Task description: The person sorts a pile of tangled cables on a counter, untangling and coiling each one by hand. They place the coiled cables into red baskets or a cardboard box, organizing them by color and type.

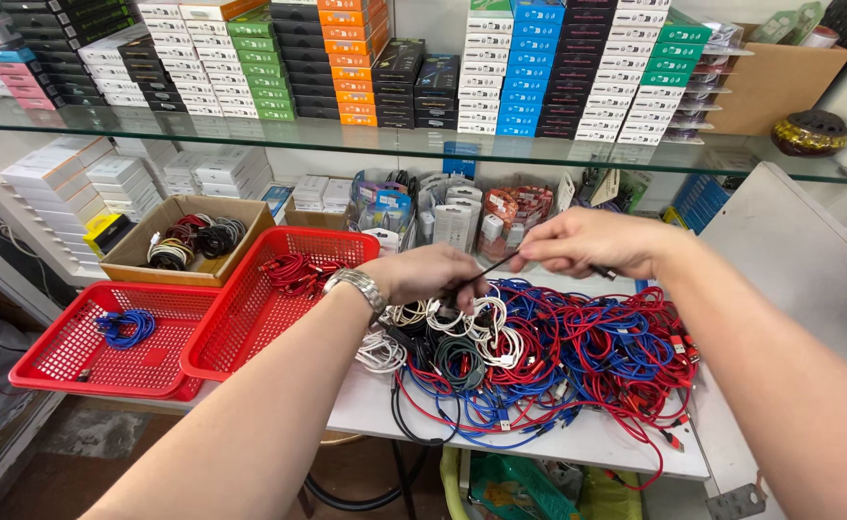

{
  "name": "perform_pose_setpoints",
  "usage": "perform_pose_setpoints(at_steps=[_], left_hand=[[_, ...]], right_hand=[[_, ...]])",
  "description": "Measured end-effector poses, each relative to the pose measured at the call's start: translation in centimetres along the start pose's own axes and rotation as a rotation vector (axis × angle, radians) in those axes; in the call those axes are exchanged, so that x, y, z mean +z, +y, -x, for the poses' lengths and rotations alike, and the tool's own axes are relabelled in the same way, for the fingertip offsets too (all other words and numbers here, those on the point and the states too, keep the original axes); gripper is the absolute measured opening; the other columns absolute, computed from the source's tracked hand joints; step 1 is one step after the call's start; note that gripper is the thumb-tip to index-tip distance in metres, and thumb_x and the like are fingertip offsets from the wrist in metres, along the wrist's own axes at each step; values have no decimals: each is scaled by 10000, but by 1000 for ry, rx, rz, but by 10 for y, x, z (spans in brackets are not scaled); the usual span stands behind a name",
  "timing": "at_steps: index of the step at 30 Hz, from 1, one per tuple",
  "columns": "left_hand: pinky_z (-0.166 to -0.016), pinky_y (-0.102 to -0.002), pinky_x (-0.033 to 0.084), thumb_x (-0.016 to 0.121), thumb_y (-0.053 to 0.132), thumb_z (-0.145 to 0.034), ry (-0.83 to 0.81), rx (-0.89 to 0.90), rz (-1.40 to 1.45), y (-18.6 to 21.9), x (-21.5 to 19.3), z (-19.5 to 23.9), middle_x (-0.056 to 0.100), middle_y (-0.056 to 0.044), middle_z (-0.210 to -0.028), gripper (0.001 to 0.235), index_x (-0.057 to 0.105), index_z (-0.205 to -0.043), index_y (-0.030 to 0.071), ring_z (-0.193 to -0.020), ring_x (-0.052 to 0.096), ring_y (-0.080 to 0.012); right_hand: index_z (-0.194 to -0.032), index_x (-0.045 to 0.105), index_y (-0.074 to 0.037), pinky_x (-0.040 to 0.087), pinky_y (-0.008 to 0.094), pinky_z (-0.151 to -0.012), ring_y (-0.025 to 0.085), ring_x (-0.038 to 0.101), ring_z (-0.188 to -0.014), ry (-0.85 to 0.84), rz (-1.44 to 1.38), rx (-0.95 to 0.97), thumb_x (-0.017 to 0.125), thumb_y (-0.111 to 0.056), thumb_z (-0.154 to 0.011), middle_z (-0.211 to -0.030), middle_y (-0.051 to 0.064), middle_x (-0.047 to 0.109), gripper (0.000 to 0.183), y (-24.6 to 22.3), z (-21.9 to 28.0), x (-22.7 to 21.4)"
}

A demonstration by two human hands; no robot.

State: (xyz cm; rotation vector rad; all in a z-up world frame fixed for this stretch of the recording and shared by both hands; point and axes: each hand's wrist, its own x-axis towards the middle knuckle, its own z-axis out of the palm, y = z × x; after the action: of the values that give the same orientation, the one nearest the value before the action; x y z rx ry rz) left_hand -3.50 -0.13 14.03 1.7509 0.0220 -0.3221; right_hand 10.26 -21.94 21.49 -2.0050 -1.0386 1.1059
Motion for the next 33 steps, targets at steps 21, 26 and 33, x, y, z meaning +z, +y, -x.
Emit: perform_pose_setpoints(at_steps=[21,26,33], left_hand=[[-1069,-405,497,399,176,-1079,620,467,759,-26,18,-56,731,-230,-1188,282,572,-1146,-37,-1190,675,-299],[-1016,-389,522,424,170,-1067,707,446,901,-26,10,-68,735,-177,-1192,277,583,-1147,-42,-1183,677,-264],[-834,-337,510,522,140,-1030,524,386,495,-37,17,-79,728,-103,-1012,263,701,-1101,-41,-952,662,-216]], right_hand=[[-1177,591,32,585,282,-757,164,703,-828,621,-761,-328,669,-168,-960,-966,127,746,306,34,-45,131],[-1171,592,-1,586,278,-841,155,750,-960,585,-354,-473,693,-143,-910,-1025,114,777,314,20,-24,127],[-1071,728,-82,553,305,-798,165,705,-888,887,285,-461,772,-217,-936,-1005,123,722,196,17,-26,93]])
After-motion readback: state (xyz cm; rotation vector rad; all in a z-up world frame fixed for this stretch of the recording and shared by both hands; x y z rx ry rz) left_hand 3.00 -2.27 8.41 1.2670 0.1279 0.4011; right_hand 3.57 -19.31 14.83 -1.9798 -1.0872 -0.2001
